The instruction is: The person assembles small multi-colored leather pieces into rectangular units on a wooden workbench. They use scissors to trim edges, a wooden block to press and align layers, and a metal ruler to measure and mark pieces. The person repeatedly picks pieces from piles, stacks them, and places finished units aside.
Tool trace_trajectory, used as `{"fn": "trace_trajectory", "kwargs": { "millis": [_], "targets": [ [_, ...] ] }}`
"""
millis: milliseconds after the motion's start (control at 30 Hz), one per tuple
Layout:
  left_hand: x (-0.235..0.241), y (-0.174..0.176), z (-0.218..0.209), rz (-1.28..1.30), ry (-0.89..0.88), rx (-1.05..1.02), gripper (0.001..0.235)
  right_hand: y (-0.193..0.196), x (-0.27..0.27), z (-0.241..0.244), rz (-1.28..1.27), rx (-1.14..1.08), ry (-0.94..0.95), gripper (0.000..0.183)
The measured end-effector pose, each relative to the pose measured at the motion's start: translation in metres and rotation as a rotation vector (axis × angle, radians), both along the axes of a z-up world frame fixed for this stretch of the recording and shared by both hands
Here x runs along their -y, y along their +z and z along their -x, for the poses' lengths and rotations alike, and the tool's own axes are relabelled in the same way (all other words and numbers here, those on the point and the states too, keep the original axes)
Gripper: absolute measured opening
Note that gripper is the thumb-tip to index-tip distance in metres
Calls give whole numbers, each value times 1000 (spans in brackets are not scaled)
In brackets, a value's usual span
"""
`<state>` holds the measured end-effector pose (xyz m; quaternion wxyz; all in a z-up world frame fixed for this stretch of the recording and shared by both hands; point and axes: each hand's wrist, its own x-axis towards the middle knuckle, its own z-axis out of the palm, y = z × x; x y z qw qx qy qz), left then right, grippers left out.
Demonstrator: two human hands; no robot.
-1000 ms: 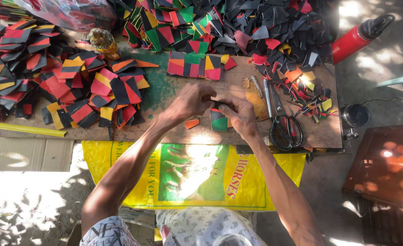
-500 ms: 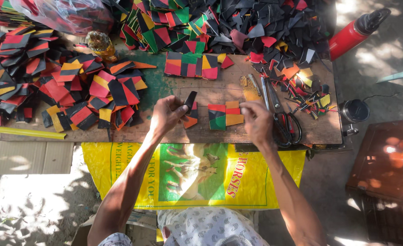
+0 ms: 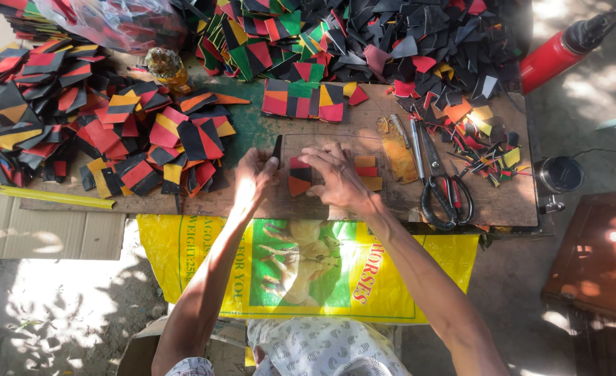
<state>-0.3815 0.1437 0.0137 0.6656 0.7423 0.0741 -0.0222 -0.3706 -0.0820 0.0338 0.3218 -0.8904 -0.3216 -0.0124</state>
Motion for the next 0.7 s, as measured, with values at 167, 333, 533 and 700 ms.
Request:
{"fn": "trace_trajectory", "kwargs": {
  "millis": [167,333,533,700],
  "targets": [
    [1,-9,6,-55,-25,-105,23,-7,-2,-1,48,-50,-15,83],
    [3,-9,7,-2,-47,-87,25,-11,1,-3,14,-63,-9,85],
    [3,-4,8,-72,-57,-55,25,-13,0,-3,-44,56,17,86],
    [2,3,17,-143,-70,-19,25,-9,29,4,-265,27,-333,38]
  ]
}}
